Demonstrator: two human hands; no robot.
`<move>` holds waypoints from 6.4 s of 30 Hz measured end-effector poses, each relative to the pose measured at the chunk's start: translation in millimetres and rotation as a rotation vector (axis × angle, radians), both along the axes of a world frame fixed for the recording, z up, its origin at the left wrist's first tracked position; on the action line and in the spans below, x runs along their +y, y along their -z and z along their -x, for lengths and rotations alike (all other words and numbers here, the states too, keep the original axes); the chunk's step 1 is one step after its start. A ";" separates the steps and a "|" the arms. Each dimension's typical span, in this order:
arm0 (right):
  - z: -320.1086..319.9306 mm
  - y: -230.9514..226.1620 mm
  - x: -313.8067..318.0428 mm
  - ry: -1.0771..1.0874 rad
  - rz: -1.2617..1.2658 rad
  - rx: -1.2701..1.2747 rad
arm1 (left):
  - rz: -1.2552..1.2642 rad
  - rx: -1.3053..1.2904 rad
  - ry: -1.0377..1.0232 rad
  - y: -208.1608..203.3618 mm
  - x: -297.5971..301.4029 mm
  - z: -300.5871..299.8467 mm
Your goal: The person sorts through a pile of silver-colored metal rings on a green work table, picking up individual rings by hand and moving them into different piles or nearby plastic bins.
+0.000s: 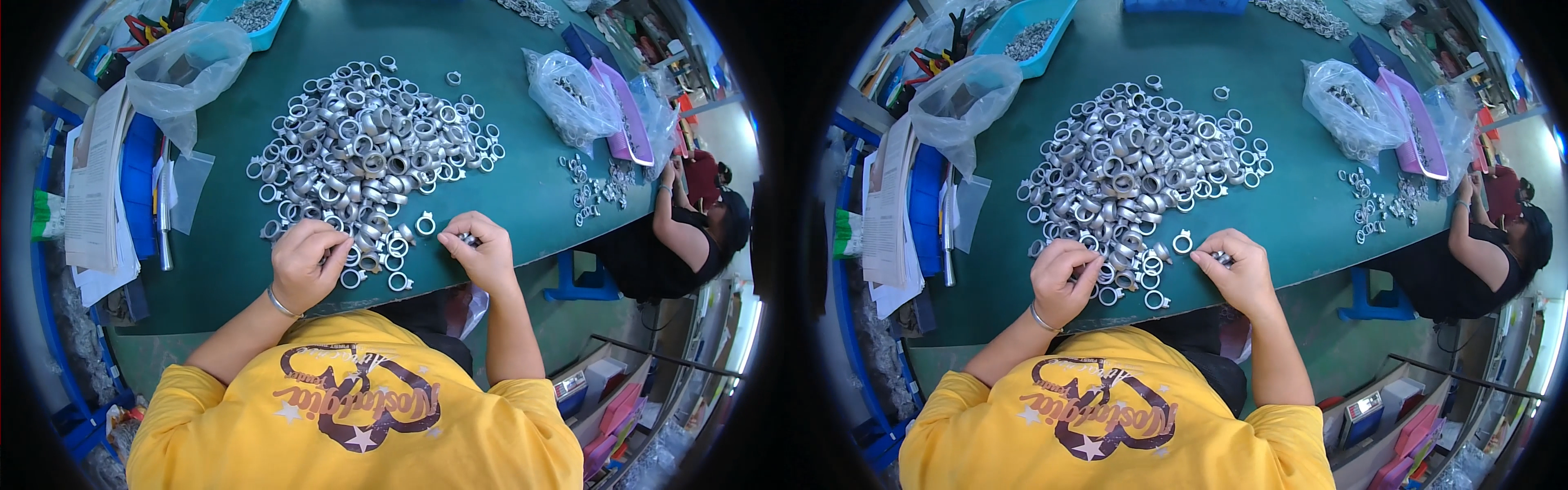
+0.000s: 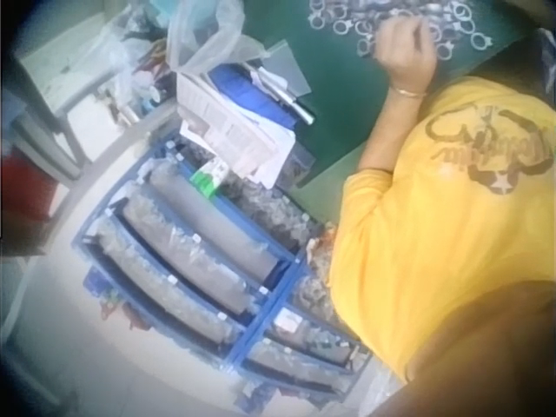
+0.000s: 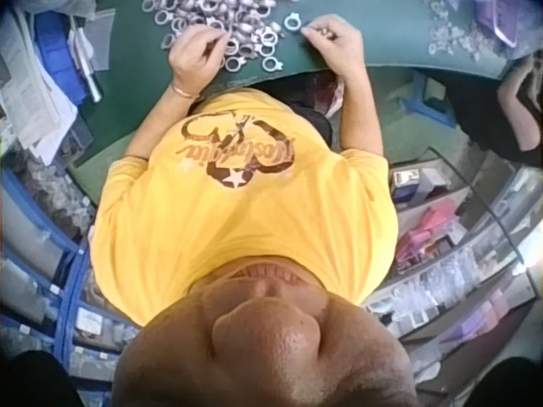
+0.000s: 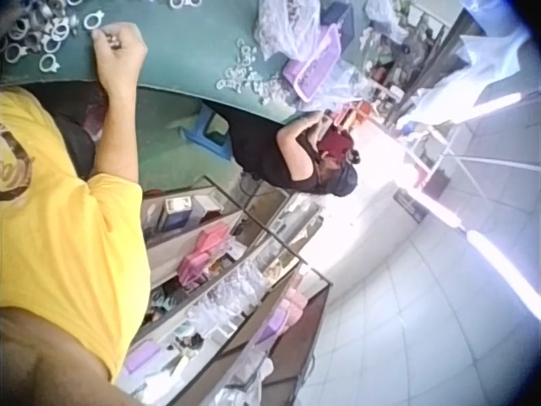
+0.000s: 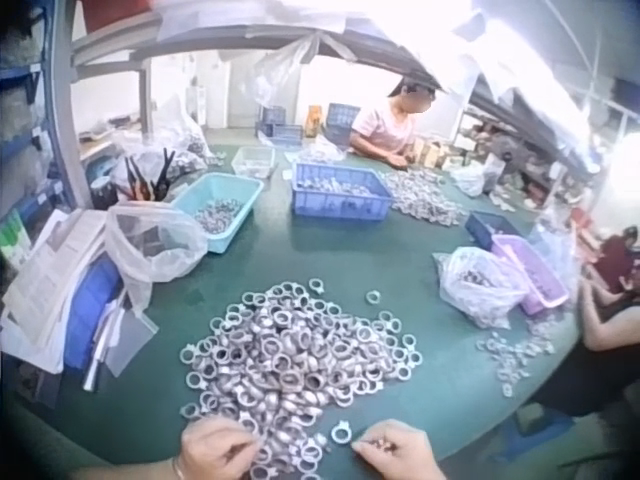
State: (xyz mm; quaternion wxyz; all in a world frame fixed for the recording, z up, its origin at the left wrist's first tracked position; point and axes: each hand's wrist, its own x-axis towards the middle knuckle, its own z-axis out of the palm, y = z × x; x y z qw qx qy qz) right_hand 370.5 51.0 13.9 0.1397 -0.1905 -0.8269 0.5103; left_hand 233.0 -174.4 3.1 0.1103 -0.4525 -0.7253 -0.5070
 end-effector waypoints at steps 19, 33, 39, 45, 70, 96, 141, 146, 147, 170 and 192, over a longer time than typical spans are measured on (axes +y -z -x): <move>-7.3 -10.8 -8.7 -0.126 0.049 0.057 | -0.008 -0.011 0.014 0.4 -0.3 0.9; -27.1 1.6 -16.0 -0.256 0.566 0.381 | 0.025 0.004 0.007 -1.6 2.1 -1.8; -59.7 9.8 -13.0 -0.374 1.088 0.445 | 0.058 -0.114 0.019 -10.8 -1.7 -3.9; -144.5 42.6 0.5 -0.050 1.302 0.133 | 0.240 -0.038 0.167 -30.0 -3.4 -7.2; 23.5 12.9 -44.1 0.004 -0.292 0.131 | -0.051 -0.759 0.292 -15.9 -13.9 -29.0; 7.2 -7.6 -60.8 -0.141 1.270 0.015 | -0.265 -1.154 0.548 -13.0 -6.1 -30.2; 11.1 0.6 -60.7 -0.018 0.654 0.386 | -0.313 -1.744 0.511 -33.2 5.8 -10.7; 10.5 -2.1 -59.8 -0.097 1.203 0.284 | -0.330 -1.918 0.482 -32.1 6.4 -12.8; 9.5 -1.3 -57.6 -0.114 1.226 0.267 | -0.313 -1.928 0.457 -33.4 7.2 -13.1; 38.0 11.8 -54.3 -0.098 -0.384 0.163 | -0.363 -1.734 0.328 -47.7 -3.6 11.0; 18.3 -7.5 -49.0 -0.027 1.328 0.003 | 0.485 -0.039 0.242 -35.1 7.9 10.9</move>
